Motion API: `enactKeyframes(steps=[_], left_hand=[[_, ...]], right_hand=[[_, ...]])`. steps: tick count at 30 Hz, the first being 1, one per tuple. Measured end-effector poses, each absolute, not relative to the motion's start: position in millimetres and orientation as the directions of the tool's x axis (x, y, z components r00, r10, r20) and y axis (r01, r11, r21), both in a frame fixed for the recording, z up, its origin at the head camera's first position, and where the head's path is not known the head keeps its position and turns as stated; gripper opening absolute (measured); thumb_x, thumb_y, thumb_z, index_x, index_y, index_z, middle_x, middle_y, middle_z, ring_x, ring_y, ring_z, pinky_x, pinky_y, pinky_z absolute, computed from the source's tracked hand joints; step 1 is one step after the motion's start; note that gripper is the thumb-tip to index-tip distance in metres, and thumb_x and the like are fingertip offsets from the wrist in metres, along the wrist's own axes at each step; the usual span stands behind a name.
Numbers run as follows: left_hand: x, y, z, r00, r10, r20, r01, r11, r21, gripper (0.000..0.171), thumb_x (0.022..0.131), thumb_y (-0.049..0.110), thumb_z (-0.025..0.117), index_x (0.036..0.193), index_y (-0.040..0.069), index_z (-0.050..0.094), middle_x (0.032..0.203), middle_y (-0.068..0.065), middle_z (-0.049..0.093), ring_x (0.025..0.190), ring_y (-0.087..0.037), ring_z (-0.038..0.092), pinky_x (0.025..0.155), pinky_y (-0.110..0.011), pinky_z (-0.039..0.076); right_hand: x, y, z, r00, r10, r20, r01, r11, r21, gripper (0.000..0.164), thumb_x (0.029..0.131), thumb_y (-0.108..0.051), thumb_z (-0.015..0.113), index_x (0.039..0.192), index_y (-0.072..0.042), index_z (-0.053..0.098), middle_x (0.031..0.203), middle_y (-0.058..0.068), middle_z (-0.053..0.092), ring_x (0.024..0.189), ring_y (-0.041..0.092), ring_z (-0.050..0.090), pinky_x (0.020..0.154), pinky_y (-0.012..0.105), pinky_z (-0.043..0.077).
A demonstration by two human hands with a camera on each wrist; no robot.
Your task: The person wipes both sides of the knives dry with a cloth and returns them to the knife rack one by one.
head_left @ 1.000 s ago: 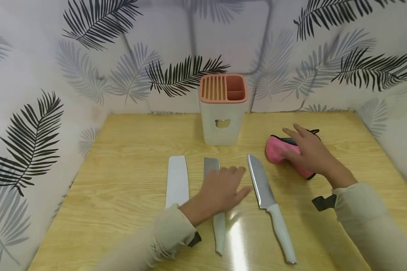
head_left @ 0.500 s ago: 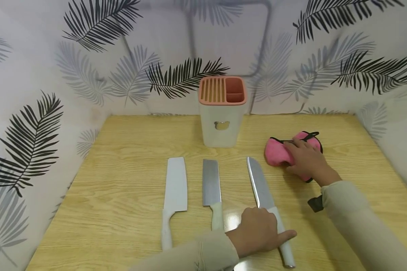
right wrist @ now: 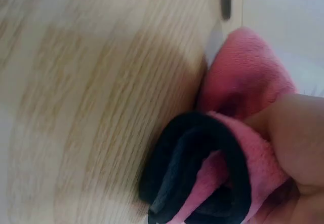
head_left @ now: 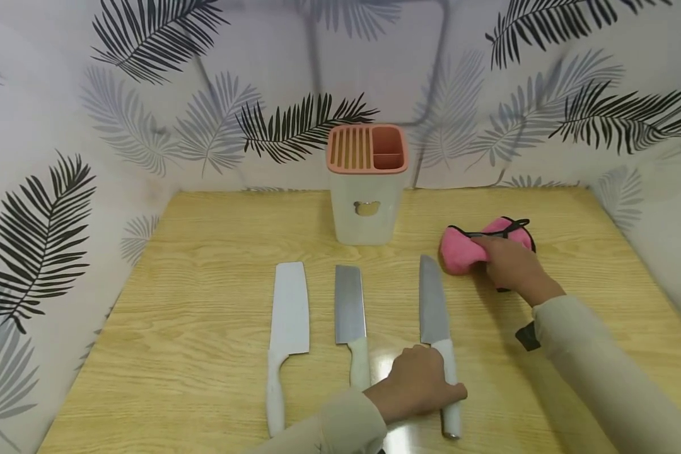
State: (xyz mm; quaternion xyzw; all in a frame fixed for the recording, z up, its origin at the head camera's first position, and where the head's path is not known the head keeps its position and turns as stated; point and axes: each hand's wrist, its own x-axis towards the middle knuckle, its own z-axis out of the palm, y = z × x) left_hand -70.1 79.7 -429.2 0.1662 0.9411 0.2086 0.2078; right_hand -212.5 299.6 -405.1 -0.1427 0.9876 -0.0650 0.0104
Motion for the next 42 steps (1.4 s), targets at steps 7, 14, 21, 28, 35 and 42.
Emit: enactKeyframes(steps=[7, 14, 21, 28, 35, 42], left_hand=[[-73, 69, -427, -0.844, 0.359, -0.399, 0.007, 0.751, 0.66, 0.025, 0.069, 0.034, 0.068, 0.065, 0.013, 0.054, 0.038, -0.001, 0.053, 0.028, -0.012, 0.049, 0.036, -0.024, 0.04], [-80, 70, -434, -0.877, 0.334, -0.346, 0.059, 0.789, 0.611, 0.045, 0.062, 0.04, 0.076, 0.085, 0.014, 0.048, 0.064, 0.002, 0.052, 0.047, -0.012, 0.051, 0.04, -0.025, 0.04], [-85, 61, -430, -0.829, 0.371, -0.419, -0.121, 0.613, 0.781, 0.02, 0.073, 0.028, 0.06, 0.075, 0.011, 0.05, 0.05, 0.002, 0.052, 0.04, -0.01, 0.045, 0.038, -0.024, 0.037], [-91, 57, -428, -0.777, 0.427, -0.463, -0.366, 0.292, 0.883, 0.02, 0.085, 0.021, 0.056, 0.098, 0.007, 0.05, 0.052, 0.0, 0.049, 0.039, -0.01, 0.041, 0.037, -0.02, 0.035], [-92, 58, -424, -0.793, 0.462, -0.396, -0.407, 0.081, 0.91, 0.014, 0.09, 0.021, 0.057, 0.096, 0.011, 0.05, 0.058, 0.001, 0.051, 0.04, -0.007, 0.039, 0.035, -0.021, 0.033], [-91, 56, -410, -0.839, 0.447, -0.311, -0.335, 0.026, 0.942, 0.014, 0.09, 0.021, 0.059, 0.089, 0.012, 0.048, 0.053, 0.001, 0.044, 0.034, -0.007, 0.033, 0.032, -0.023, 0.029]], right_hand=[[-211, 308, -402, -0.962, -0.257, 0.096, -0.271, 0.942, -0.196, 0.049, 0.078, 0.0, 0.04, 0.125, -0.008, 0.053, 0.107, 0.02, 0.065, 0.087, 0.034, 0.062, 0.077, 0.053, 0.048], [-206, 306, -391, -0.951, -0.219, 0.218, -0.274, 0.923, -0.269, 0.048, 0.075, 0.003, 0.046, 0.12, -0.005, 0.056, 0.113, 0.022, 0.061, 0.1, 0.045, 0.058, 0.082, 0.059, 0.044], [-196, 302, -365, -0.942, -0.143, 0.303, -0.247, 0.909, -0.337, 0.036, 0.078, -0.002, 0.054, 0.113, -0.006, 0.061, 0.104, 0.02, 0.063, 0.091, 0.037, 0.059, 0.076, 0.054, 0.045], [-180, 290, -333, -0.91, -0.118, 0.396, -0.268, 0.898, -0.348, 0.04, 0.079, 0.0, 0.051, 0.117, -0.008, 0.06, 0.106, 0.02, 0.067, 0.09, 0.041, 0.062, 0.077, 0.056, 0.044], [-144, 256, -305, -0.869, -0.088, 0.486, -0.32, 0.85, -0.419, 0.043, 0.082, 0.0, 0.048, 0.118, -0.017, 0.063, 0.102, 0.01, 0.069, 0.081, 0.026, 0.06, 0.073, 0.045, 0.045], [-127, 225, -330, -0.796, -0.226, 0.561, -0.463, 0.824, -0.326, 0.06, 0.068, 0.011, 0.052, 0.122, -0.014, 0.061, 0.118, 0.011, 0.063, 0.093, 0.03, 0.063, 0.066, 0.042, 0.048]])
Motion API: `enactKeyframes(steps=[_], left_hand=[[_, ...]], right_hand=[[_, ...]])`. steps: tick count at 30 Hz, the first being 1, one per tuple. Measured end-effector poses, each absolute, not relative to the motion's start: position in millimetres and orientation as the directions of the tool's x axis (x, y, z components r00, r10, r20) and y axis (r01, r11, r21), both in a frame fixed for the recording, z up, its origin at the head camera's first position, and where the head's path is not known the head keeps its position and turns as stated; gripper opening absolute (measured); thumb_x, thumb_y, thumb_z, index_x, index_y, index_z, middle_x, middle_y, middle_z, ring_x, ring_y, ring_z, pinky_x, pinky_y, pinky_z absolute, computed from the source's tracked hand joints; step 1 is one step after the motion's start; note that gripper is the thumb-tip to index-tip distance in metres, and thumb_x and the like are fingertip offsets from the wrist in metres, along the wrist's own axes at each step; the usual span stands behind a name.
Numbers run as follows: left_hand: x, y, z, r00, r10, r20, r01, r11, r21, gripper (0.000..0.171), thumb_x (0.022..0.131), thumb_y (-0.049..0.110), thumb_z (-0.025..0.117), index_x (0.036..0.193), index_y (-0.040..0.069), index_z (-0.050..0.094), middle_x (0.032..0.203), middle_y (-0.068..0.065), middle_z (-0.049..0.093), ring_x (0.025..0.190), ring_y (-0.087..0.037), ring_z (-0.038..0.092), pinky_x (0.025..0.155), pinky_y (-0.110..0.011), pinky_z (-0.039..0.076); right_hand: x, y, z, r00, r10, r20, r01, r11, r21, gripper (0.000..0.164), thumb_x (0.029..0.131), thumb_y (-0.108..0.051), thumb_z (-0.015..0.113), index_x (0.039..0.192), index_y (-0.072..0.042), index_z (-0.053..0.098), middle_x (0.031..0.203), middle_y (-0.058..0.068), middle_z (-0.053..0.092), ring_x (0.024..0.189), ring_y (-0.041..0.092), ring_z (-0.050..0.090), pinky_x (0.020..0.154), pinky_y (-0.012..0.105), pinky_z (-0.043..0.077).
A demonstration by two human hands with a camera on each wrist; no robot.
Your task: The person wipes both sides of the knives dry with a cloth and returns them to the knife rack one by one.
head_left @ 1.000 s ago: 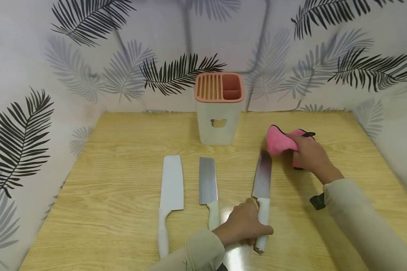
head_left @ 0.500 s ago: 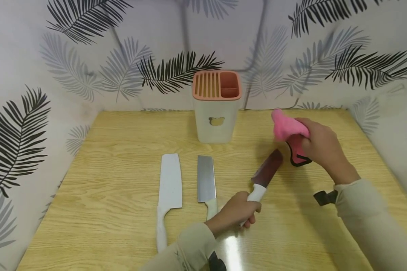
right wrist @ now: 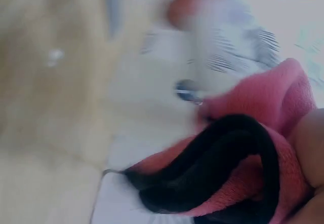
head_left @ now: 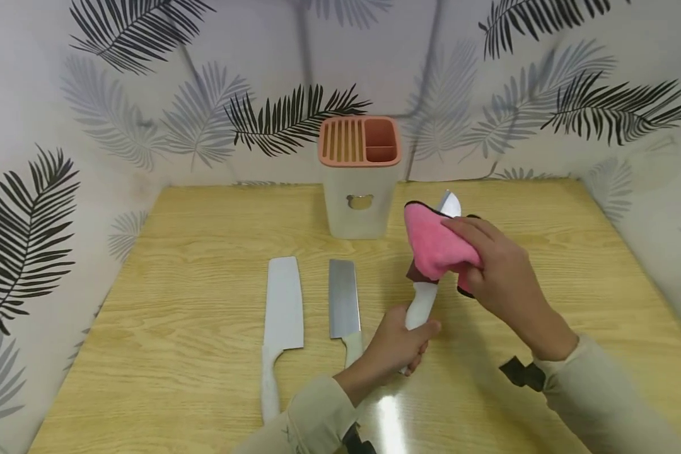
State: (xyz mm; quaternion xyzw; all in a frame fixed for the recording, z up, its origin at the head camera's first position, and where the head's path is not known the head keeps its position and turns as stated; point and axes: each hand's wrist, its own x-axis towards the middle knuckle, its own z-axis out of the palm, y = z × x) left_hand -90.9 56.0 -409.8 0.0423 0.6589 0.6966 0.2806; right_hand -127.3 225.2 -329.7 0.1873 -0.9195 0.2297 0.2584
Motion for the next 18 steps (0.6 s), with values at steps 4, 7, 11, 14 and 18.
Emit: enactKeyframes(steps=[4, 7, 11, 14, 18], left_hand=[[-89, 54, -402, -0.853, 0.445, -0.274, -0.306, 0.002, 0.952, 0.012, 0.09, 0.019, 0.058, 0.093, 0.012, 0.048, 0.054, 0.001, 0.043, 0.033, -0.008, 0.033, 0.032, -0.024, 0.029], [-88, 54, -401, -0.879, 0.411, -0.24, -0.258, 0.012, 0.966, 0.009, 0.09, 0.016, 0.055, 0.092, 0.01, 0.049, 0.051, 0.001, 0.042, 0.032, -0.009, 0.033, 0.031, -0.024, 0.029], [-85, 52, -403, -0.909, 0.378, -0.177, -0.154, 0.089, 0.984, 0.01, 0.088, 0.008, 0.051, 0.096, 0.004, 0.052, 0.053, 0.001, 0.042, 0.033, -0.009, 0.037, 0.03, -0.024, 0.032], [-80, 50, -404, -0.909, 0.392, -0.145, -0.098, 0.138, 0.986, 0.019, 0.085, 0.004, 0.05, 0.104, 0.002, 0.052, 0.058, 0.001, 0.044, 0.034, -0.009, 0.041, 0.031, -0.024, 0.035], [-73, 50, -403, -0.914, 0.399, -0.077, 0.001, 0.193, 0.981, 0.02, 0.082, 0.004, 0.053, 0.102, 0.004, 0.053, 0.064, 0.002, 0.046, 0.042, -0.004, 0.042, 0.036, -0.022, 0.038]], right_hand=[[-125, 216, -351, -0.727, -0.3, 0.617, -0.496, 0.851, -0.17, 0.06, 0.065, 0.004, 0.055, 0.122, -0.015, 0.061, 0.126, 0.016, 0.058, 0.099, 0.037, 0.062, 0.055, 0.043, 0.049], [-118, 207, -363, -0.734, -0.323, 0.597, -0.51, 0.843, -0.171, 0.051, 0.073, -0.015, 0.063, 0.123, -0.018, 0.061, 0.129, 0.016, 0.056, 0.109, 0.037, 0.059, 0.064, 0.047, 0.054], [-111, 196, -373, -0.76, -0.272, 0.59, -0.496, 0.829, -0.258, 0.049, 0.078, -0.034, 0.069, 0.124, -0.019, 0.062, 0.134, 0.016, 0.053, 0.119, 0.036, 0.053, 0.081, 0.053, 0.052], [-115, 195, -374, -0.746, -0.193, 0.637, -0.472, 0.829, -0.301, 0.044, 0.078, -0.026, 0.071, 0.121, -0.016, 0.064, 0.133, 0.017, 0.053, 0.123, 0.039, 0.05, 0.089, 0.056, 0.048], [-130, 205, -368, -0.717, -0.09, 0.692, -0.476, 0.788, -0.39, 0.04, 0.079, -0.013, 0.07, 0.118, -0.012, 0.065, 0.13, 0.018, 0.054, 0.12, 0.038, 0.05, 0.092, 0.055, 0.046]])
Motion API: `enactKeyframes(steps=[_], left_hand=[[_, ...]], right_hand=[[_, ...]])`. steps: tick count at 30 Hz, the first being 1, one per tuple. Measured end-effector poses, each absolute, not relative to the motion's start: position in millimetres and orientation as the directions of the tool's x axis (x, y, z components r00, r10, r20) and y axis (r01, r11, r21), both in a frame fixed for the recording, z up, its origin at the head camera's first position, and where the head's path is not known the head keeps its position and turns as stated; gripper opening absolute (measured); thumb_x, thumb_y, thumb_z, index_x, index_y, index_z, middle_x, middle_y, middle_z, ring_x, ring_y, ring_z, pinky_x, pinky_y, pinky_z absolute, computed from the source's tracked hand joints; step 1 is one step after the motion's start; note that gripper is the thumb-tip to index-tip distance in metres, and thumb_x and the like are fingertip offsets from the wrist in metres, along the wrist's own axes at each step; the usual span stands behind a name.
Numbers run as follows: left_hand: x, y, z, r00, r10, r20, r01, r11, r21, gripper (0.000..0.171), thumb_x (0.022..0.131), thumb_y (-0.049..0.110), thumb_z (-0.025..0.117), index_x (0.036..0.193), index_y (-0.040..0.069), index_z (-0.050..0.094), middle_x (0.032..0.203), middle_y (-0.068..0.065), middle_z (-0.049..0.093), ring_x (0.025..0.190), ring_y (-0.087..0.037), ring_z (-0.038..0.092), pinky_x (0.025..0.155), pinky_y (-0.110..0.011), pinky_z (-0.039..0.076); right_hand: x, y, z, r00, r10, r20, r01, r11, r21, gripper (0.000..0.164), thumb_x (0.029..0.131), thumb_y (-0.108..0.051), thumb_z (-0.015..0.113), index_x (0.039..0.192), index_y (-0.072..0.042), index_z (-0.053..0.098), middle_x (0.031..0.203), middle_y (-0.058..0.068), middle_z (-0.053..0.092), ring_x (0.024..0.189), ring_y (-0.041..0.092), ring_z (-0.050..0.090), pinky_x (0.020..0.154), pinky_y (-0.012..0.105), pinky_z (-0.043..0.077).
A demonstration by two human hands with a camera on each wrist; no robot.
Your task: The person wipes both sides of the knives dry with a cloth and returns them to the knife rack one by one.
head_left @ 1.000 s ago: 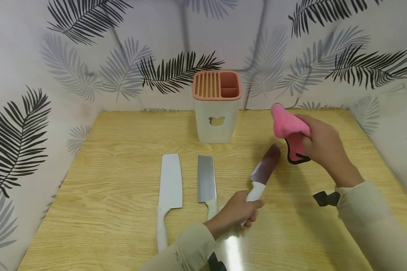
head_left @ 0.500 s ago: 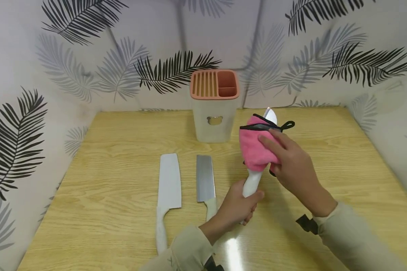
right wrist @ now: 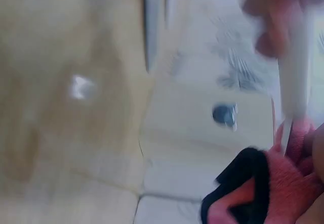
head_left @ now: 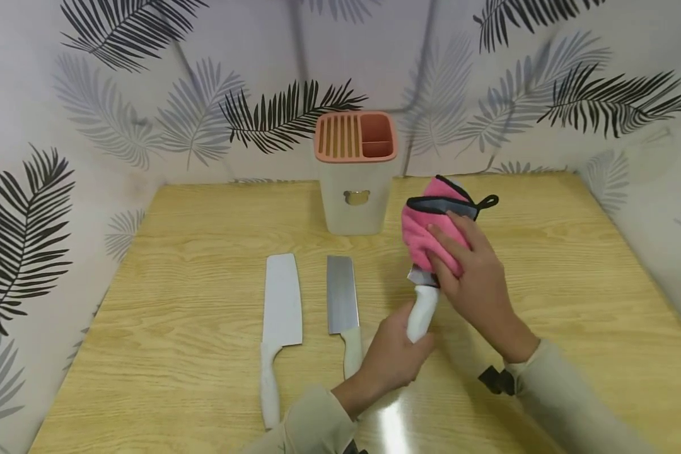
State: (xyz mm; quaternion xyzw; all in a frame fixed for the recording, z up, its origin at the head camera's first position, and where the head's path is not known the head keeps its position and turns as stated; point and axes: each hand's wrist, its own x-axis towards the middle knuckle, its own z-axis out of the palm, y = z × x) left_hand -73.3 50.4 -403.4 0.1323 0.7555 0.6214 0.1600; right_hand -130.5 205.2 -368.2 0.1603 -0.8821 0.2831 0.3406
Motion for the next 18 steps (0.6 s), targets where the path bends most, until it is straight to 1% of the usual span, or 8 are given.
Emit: enactKeyframes(steps=[2, 3, 5, 8, 10, 13, 15, 18], left_hand=[[-72, 50, -402, -0.917, 0.397, -0.025, 0.071, 0.225, 0.972, 0.017, 0.08, 0.005, 0.054, 0.097, 0.006, 0.053, 0.066, 0.002, 0.046, 0.046, -0.002, 0.042, 0.04, -0.021, 0.037], [-71, 50, -401, -0.919, 0.394, -0.004, 0.1, 0.244, 0.965, 0.015, 0.079, 0.006, 0.054, 0.094, 0.007, 0.053, 0.066, 0.003, 0.046, 0.047, -0.002, 0.041, 0.041, -0.02, 0.037], [-70, 50, -400, -0.917, 0.398, 0.023, 0.139, 0.265, 0.954, 0.013, 0.077, 0.006, 0.054, 0.09, 0.008, 0.052, 0.065, 0.003, 0.046, 0.049, -0.001, 0.041, 0.042, -0.02, 0.036], [-69, 49, -398, -0.913, 0.409, 0.005, 0.118, 0.254, 0.96, 0.013, 0.077, 0.005, 0.053, 0.089, 0.009, 0.053, 0.064, 0.004, 0.046, 0.046, -0.001, 0.04, 0.04, -0.019, 0.035], [-69, 49, -397, -0.91, 0.414, -0.025, 0.07, 0.211, 0.975, 0.012, 0.078, 0.005, 0.053, 0.09, 0.008, 0.053, 0.063, 0.004, 0.046, 0.043, -0.002, 0.041, 0.038, -0.019, 0.036], [-70, 47, -395, -0.905, 0.42, -0.07, -0.018, 0.128, 0.992, 0.011, 0.081, 0.004, 0.053, 0.092, 0.006, 0.053, 0.061, 0.003, 0.046, 0.04, -0.003, 0.041, 0.034, -0.019, 0.036], [-70, 46, -394, -0.899, 0.428, -0.09, -0.061, 0.08, 0.995, 0.01, 0.083, 0.005, 0.053, 0.093, 0.005, 0.053, 0.059, 0.003, 0.046, 0.039, -0.004, 0.041, 0.033, -0.02, 0.036], [-71, 44, -393, -0.899, 0.426, -0.099, -0.084, 0.054, 0.995, 0.009, 0.084, 0.007, 0.054, 0.093, 0.005, 0.053, 0.058, 0.003, 0.047, 0.039, -0.005, 0.041, 0.033, -0.021, 0.035]], right_hand=[[-141, 212, -362, -0.699, -0.033, 0.714, -0.492, 0.747, -0.447, 0.036, 0.08, -0.007, 0.068, 0.116, -0.01, 0.067, 0.127, 0.018, 0.056, 0.117, 0.037, 0.052, 0.092, 0.052, 0.046], [-145, 216, -359, -0.692, -0.005, 0.722, -0.497, 0.728, -0.471, 0.034, 0.08, -0.005, 0.066, 0.115, -0.009, 0.067, 0.125, 0.018, 0.056, 0.115, 0.036, 0.053, 0.094, 0.048, 0.046], [-154, 223, -353, -0.675, 0.043, 0.737, -0.502, 0.705, -0.501, 0.031, 0.082, -0.003, 0.063, 0.113, -0.006, 0.068, 0.122, 0.019, 0.057, 0.113, 0.035, 0.054, 0.097, 0.035, 0.045], [-167, 232, -345, -0.652, 0.092, 0.752, -0.498, 0.696, -0.517, 0.026, 0.086, -0.004, 0.058, 0.11, -0.001, 0.067, 0.116, 0.021, 0.058, 0.109, 0.033, 0.057, 0.094, 0.017, 0.041], [-173, 236, -341, -0.634, 0.126, 0.763, -0.494, 0.693, -0.525, 0.025, 0.088, -0.005, 0.056, 0.11, 0.001, 0.066, 0.113, 0.022, 0.059, 0.108, 0.033, 0.057, 0.093, 0.011, 0.039], [-175, 238, -332, -0.6, 0.177, 0.78, -0.494, 0.685, -0.536, 0.025, 0.089, -0.007, 0.055, 0.109, 0.001, 0.066, 0.112, 0.023, 0.06, 0.107, 0.032, 0.057, 0.093, 0.014, 0.04], [-172, 237, -325, -0.564, 0.201, 0.801, -0.491, 0.698, -0.521, 0.024, 0.09, -0.011, 0.056, 0.108, -0.001, 0.067, 0.112, 0.022, 0.06, 0.108, 0.032, 0.057, 0.095, 0.019, 0.041], [-164, 235, -311, -0.497, 0.222, 0.839, -0.492, 0.724, -0.483, 0.025, 0.09, -0.016, 0.056, 0.105, -0.001, 0.069, 0.111, 0.023, 0.06, 0.106, 0.032, 0.056, 0.097, 0.028, 0.043]])
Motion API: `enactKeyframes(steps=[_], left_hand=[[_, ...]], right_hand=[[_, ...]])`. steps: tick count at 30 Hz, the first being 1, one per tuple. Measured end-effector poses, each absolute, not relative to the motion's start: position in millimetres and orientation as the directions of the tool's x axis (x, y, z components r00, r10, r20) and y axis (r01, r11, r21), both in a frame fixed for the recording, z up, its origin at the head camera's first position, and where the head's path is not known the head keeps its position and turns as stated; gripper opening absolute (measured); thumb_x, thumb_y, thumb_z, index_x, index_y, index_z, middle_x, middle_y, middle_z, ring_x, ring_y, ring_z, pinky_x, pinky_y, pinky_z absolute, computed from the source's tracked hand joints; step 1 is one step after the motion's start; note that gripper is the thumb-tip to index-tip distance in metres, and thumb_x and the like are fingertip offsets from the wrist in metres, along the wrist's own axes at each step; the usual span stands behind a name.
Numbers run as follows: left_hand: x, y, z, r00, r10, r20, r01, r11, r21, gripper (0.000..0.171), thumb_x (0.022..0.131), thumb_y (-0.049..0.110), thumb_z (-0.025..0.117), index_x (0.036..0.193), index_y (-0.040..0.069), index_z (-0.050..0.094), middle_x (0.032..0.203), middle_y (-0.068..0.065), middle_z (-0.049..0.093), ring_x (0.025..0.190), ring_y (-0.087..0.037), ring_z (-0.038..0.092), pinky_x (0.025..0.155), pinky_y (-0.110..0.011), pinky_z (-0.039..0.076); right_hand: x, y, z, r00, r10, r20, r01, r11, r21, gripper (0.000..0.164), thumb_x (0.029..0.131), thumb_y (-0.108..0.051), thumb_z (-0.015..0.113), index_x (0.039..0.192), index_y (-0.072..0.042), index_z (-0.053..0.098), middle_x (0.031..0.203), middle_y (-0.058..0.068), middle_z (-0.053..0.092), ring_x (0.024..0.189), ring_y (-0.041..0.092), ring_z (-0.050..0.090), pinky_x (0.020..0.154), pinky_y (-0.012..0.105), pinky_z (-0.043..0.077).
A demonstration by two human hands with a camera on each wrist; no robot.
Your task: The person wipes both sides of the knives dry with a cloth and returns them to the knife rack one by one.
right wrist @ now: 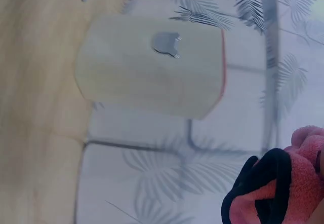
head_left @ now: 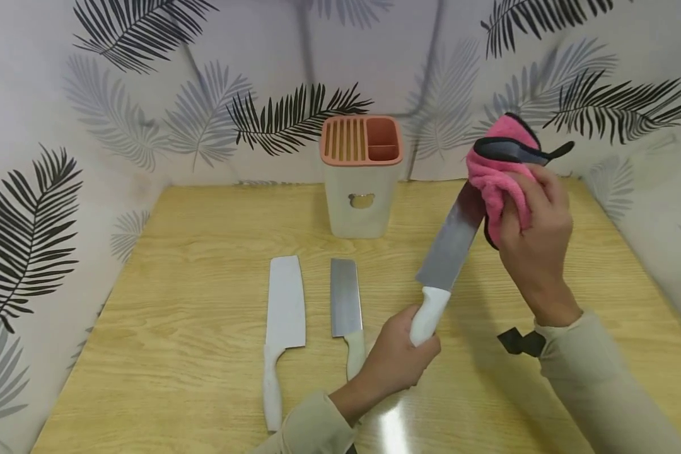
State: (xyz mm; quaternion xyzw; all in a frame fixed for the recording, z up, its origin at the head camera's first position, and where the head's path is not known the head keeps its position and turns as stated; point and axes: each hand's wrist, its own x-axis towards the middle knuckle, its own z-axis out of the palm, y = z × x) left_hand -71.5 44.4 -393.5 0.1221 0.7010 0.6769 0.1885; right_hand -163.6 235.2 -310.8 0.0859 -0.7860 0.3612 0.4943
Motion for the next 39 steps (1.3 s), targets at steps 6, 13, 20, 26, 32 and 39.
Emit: enactKeyframes(steps=[6, 13, 20, 26, 32, 39], left_hand=[[-79, 40, -394, -0.921, 0.373, -0.115, -0.1, 0.058, 0.993, 0.006, 0.086, 0.008, 0.054, 0.089, 0.005, 0.051, 0.059, 0.0, 0.047, 0.039, -0.007, 0.041, 0.033, -0.023, 0.036], [-95, 37, -391, -0.946, 0.323, 0.011, 0.034, 0.066, 0.997, 0.007, 0.086, 0.008, 0.053, 0.092, 0.006, 0.053, 0.06, 0.001, 0.046, 0.038, -0.007, 0.041, 0.034, -0.024, 0.037], [-93, 39, -390, -0.938, 0.316, 0.141, 0.197, 0.15, 0.969, 0.02, 0.081, 0.003, 0.052, 0.101, 0.006, 0.054, 0.066, 0.001, 0.045, 0.049, -0.004, 0.039, 0.043, -0.019, 0.036], [-85, 40, -392, -0.927, 0.331, 0.174, 0.278, 0.298, 0.913, 0.019, 0.076, 0.004, 0.053, 0.095, 0.006, 0.053, 0.067, 0.001, 0.046, 0.052, -0.002, 0.039, 0.042, -0.019, 0.036], [-76, 43, -392, -0.91, 0.359, 0.207, 0.346, 0.384, 0.856, 0.015, 0.076, 0.004, 0.055, 0.09, 0.007, 0.053, 0.061, 0.002, 0.047, 0.048, 0.0, 0.038, 0.04, -0.014, 0.032], [-71, 44, -393, -0.893, 0.405, 0.197, 0.369, 0.407, 0.836, 0.017, 0.074, 0.002, 0.054, 0.09, 0.009, 0.054, 0.06, 0.001, 0.054, 0.044, 0.003, 0.039, 0.037, -0.012, 0.032]], right_hand=[[-135, 219, -288, -0.417, 0.213, 0.884, -0.526, 0.736, -0.426, 0.025, 0.088, -0.017, 0.056, 0.1, 0.001, 0.069, 0.106, 0.025, 0.062, 0.1, 0.036, 0.058, 0.095, 0.028, 0.045], [-99, 175, -326, -0.526, -0.127, 0.841, -0.654, 0.693, -0.304, 0.043, 0.093, -0.033, 0.054, 0.121, -0.002, 0.061, 0.121, 0.021, 0.06, 0.109, 0.038, 0.054, 0.102, 0.033, 0.04], [-99, 173, -353, -0.728, -0.108, 0.677, -0.55, 0.682, -0.482, 0.056, 0.079, -0.019, 0.073, 0.132, -0.016, 0.054, 0.146, 0.012, 0.041, 0.132, 0.036, 0.041, 0.106, 0.045, 0.038], [-115, 183, -352, -0.711, 0.051, 0.701, -0.545, 0.591, -0.595, 0.053, 0.07, -0.001, 0.076, 0.121, -0.012, 0.064, 0.139, 0.011, 0.048, 0.125, 0.029, 0.049, 0.102, 0.017, 0.036], [-141, 205, -340, -0.679, 0.189, 0.709, -0.524, 0.552, -0.649, 0.048, 0.069, 0.004, 0.074, 0.115, -0.007, 0.067, 0.126, 0.018, 0.053, 0.119, 0.024, 0.049, 0.097, 0.017, 0.036], [-162, 235, -329, -0.661, 0.308, 0.684, -0.452, 0.563, -0.691, 0.043, 0.071, 0.003, 0.071, 0.113, -0.005, 0.067, 0.114, 0.008, 0.059, 0.11, 0.001, 0.047, 0.092, 0.015, 0.037]])
